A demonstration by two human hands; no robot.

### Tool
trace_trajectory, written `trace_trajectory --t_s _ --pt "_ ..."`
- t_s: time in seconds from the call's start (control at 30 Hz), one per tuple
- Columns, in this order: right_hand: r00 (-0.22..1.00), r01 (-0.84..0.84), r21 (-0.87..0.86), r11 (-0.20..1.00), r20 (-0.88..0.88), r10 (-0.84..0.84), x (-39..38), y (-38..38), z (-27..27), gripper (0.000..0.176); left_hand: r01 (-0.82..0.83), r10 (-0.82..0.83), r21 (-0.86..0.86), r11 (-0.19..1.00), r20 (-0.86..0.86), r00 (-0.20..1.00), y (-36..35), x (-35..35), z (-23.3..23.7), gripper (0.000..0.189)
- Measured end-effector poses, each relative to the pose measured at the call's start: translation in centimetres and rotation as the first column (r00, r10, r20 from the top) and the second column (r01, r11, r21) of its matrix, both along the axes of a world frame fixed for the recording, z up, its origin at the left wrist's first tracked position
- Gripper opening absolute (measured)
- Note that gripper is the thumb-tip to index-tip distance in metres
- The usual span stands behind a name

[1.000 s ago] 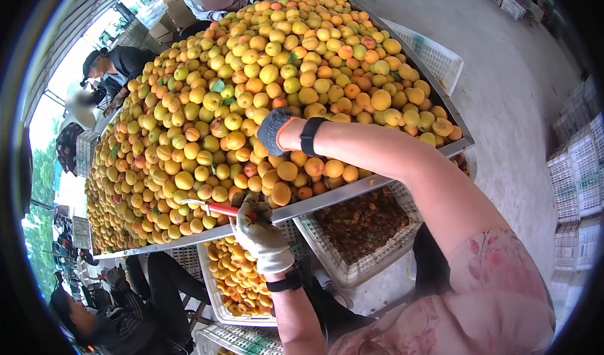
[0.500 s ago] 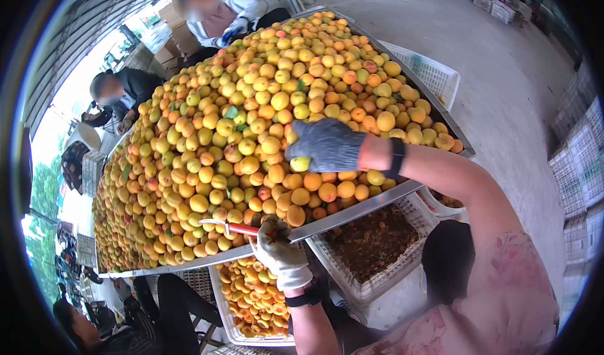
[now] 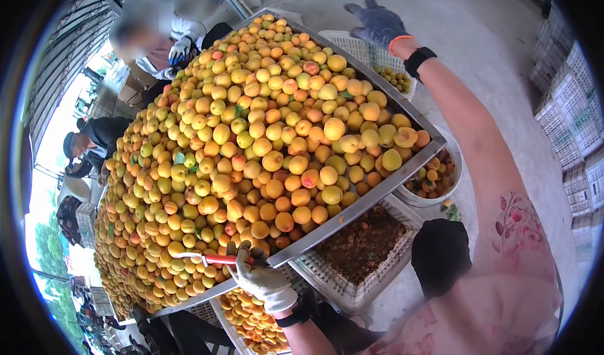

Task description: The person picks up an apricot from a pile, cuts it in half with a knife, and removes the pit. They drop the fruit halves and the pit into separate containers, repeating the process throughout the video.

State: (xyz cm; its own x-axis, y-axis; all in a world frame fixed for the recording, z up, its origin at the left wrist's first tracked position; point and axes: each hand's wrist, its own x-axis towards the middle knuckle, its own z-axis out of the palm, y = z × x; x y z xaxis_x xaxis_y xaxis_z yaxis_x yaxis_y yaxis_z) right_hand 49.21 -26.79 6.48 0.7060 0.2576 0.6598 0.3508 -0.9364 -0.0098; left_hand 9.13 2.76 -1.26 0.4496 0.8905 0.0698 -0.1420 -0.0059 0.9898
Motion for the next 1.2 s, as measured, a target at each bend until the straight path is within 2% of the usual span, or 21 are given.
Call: trace_trajectory --t_s 0.03,0.07,0.1,0.17,0.2,0.23,0.3,0.33,0.4,0.43,0.53,0.57,0.63,0.7,0.77,0.83,0.9,0.93,0.97,1.03,1.2 --pt "0.992 -0.099 0.040 0.994 0.088 0.095 0.3 1.5 -0.5 0.050 -0.016 0.018 -0.052 0.999 0.028 0.999 -0.3 0.3 0.2 0.012" --pt "0.973 -0.163 0.108 0.981 -0.147 0.178 -1.2 3.9 0.1 0.050 -0.009 0.024 0.147 0.989 -0.101 0.995 -1.3 0.5 0.8 0.014" --pt "0.894 -0.210 0.188 0.960 -0.360 0.266 -3.7 7.0 1.2 0.050 0.036 0.087 0.511 0.859 -0.214 0.973 -0.9 0.4 -0.6 0.016" --pt "0.810 -0.490 0.275 0.827 -0.208 0.549 -5.7 11.9 -1.8 0.049 -0.031 0.032 0.024 0.999 -0.018 0.999 -0.8 0.9 -0.1 0.019" --pt "0.797 -0.473 0.241 0.848 -0.294 0.528 -6.3 14.5 -2.6 0.050 -0.036 0.037 0.026 0.999 -0.021 0.999 -0.8 0.8 -0.2 0.019" --pt "0.780 -0.457 0.203 0.866 -0.378 0.499 -6.7 17.0 -3.3 0.051 -0.027 0.045 0.175 0.984 -0.097 0.994 -0.7 0.6 -0.5 0.019" --pt "0.675 -0.378 0.294 0.878 -0.561 0.479 -7.6 20.7 -4.7 0.055 -0.011 0.067 0.314 0.949 -0.169 0.983 -0.8 0.4 -0.8 0.019" --pt "0.700 -0.360 0.334 0.871 -0.520 0.489 -8.7 22.3 -6.2 0.055 0.013 0.033 0.356 0.934 -0.122 0.992 -1.0 0.2 -0.9 0.019" --pt "0.697 -0.426 0.325 0.844 -0.477 0.536 -11.7 23.6 -7.1 0.055 -0.002 0.003 0.112 0.994 -0.009 1.000 -1.3 -0.2 0.4 0.023" --pt "0.769 -0.458 0.220 0.862 -0.389 0.508 -14.3 23.3 -6.2 0.054 -0.014 0.014 0.108 0.994 -0.003 1.000 -1.1 -0.3 0.5 0.023" --pt "0.631 -0.512 0.217 0.832 -0.562 0.535 -18.0 21.3 -5.3 0.056 0.119 -0.020 0.504 0.855 -0.197 0.980 -1.1 -0.9 0.4 0.030" --pt "0.690 -0.569 0.102 0.816 -0.482 0.541 -18.9 20.8 -5.9 0.056 0.085 -0.070 -0.145 0.986 0.107 0.992 -1.7 -0.2 1.8 0.035" --pt "0.745 -0.602 -0.029 0.798 -0.381 0.548 -19.4 19.5 -5.4 0.055 0.048 -0.013 -0.220 0.974 0.158 0.987 -2.4 0.4 1.5 0.022" --pt "0.596 -0.604 0.137 0.785 -0.576 0.559 -19.3 18.7 -3.7 0.054 0.055 -0.023 -0.223 0.973 0.144 0.989 -2.6 0.3 0.6 0.029" --pt "0.635 -0.579 0.165 0.799 -0.523 0.568 -18.4 19.5 -1.9 0.051 0.106 -0.055 -0.299 0.948 0.172 0.984 -3.1 -0.2 2.0 0.029" --pt "0.745 -0.410 0.277 0.869 -0.448 0.495 -16.8 21.5 -0.7 0.050 0.084 -0.023 -0.325 0.942 0.186 0.982 -3.2 -0.6 2.1 0.029" --pt "0.741 -0.409 0.322 0.854 -0.429 0.516 -14.7 23.9 -2.3 0.048 0.058 0.012 -0.345 0.937 0.198 0.980 -3.0 -1.2 2.4 0.028" --pt "0.787 -0.412 0.255 0.875 -0.386 0.482 -13.4 25.7 -4.4 0.045 0.109 -0.042 -0.370 0.922 0.185 0.982 -2.8 -1.8 2.7 0.032" --pt "0.733 -0.378 0.205 0.903 -0.529 0.427 -13.1 27.0 -4.0 0.046 0.158 -0.097 -0.396 0.905 0.170 0.981 -2.6 -2.4 2.6 0.036" --pt "0.724 -0.288 0.204 0.936 -0.593 0.352 -12.8 29.4 -3.7 0.046 0.142 -0.104 -0.364 0.921 0.123 0.987 -2.1 -3.0 2.1 0.032" --pt "0.837 -0.249 0.239 0.938 -0.434 0.333 -13.1 31.4 -5.3 0.047 0.061 -0.016 -0.364 0.930 0.124 0.992 -2.6 -3.1 3.1 0.028"
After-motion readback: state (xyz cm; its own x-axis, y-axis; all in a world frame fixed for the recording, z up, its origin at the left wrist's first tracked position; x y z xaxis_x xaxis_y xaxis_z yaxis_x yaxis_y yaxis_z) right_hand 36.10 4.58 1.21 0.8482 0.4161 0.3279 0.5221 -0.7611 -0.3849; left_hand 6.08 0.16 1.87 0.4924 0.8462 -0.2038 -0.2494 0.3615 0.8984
